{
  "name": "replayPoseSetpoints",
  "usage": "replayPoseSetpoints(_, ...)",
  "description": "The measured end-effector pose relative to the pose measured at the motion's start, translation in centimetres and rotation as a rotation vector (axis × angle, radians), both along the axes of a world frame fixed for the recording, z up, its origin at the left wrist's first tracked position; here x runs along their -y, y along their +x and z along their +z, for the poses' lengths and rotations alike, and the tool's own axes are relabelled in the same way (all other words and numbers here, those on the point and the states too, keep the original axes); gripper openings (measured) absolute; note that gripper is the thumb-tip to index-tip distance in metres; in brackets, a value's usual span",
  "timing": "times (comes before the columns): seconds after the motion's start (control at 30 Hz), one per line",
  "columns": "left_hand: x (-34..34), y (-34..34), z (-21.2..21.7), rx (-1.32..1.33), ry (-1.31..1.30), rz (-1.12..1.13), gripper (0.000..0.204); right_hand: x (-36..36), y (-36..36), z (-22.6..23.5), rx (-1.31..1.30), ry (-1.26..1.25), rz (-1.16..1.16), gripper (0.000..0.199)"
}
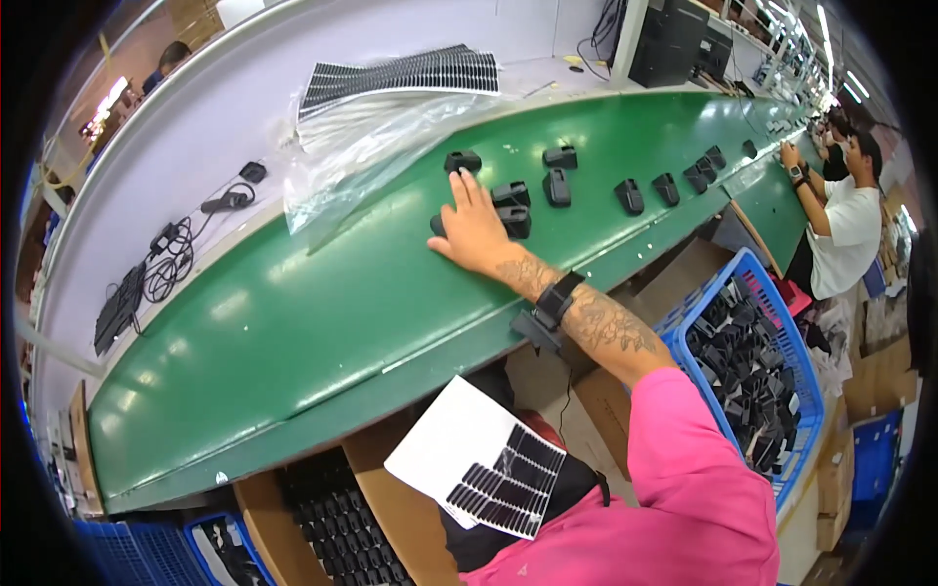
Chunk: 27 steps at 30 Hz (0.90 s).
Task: The person peels black stickers from a sheet and applies them to white devices before placing the devices into a cardboard box. They then cover the items in the box with a newspaper and pick up more devices from a conveyor belt to repeat the process.
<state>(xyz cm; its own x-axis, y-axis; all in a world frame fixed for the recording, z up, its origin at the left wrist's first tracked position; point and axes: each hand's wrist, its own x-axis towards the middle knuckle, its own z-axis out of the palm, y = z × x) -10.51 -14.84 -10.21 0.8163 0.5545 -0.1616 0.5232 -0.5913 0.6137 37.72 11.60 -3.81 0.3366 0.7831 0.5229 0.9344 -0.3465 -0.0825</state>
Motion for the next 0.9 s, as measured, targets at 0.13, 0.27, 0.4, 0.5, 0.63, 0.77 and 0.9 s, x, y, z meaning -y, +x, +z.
replayPoseSetpoints(0.13,-7.4,-3.5,1.5,-0.121,-0.133,0.137,0.026,2.2,2.6,-0.4,-0.108,0.038,0.026,0.045)
replayPoseSetpoints(0.27,-20.6,-6.8,4.2,-0.197,-0.225,0.273,0.027,4.5,0.2,1.3,-0.11,0.034,0.131,0.045)
replayPoseSetpoints(0.4,-19.0,2.4,12.1,0.453,0.098,0.396,0.044,10.9,-12.7,5.8,-1.713,0.084,0.444,0.055)
replayPoseSetpoints(0.5,-17.2,10.3,13.0,0.606,0.345,0.09,0.051,16.5,-19.4,5.1,-2.071,-0.175,0.534,0.077)
replayPoseSetpoints(0.63,-17.0,11.0,9.4,0.533,0.059,-0.14,0.049,20.5,-21.4,4.7,-2.193,-0.063,0.274,0.059)
replayPoseSetpoints(0.77,-15.5,9.8,6.5,0.615,-0.334,0.31,0.061,22.3,-18.7,0.9,-0.805,0.081,0.085,0.036)
replayPoseSetpoints(0.9,-14.6,11.6,5.5,0.888,-0.778,0.524,0.07,24.8,-19.7,-3.4,-1.212,-0.172,-0.056,0.025)
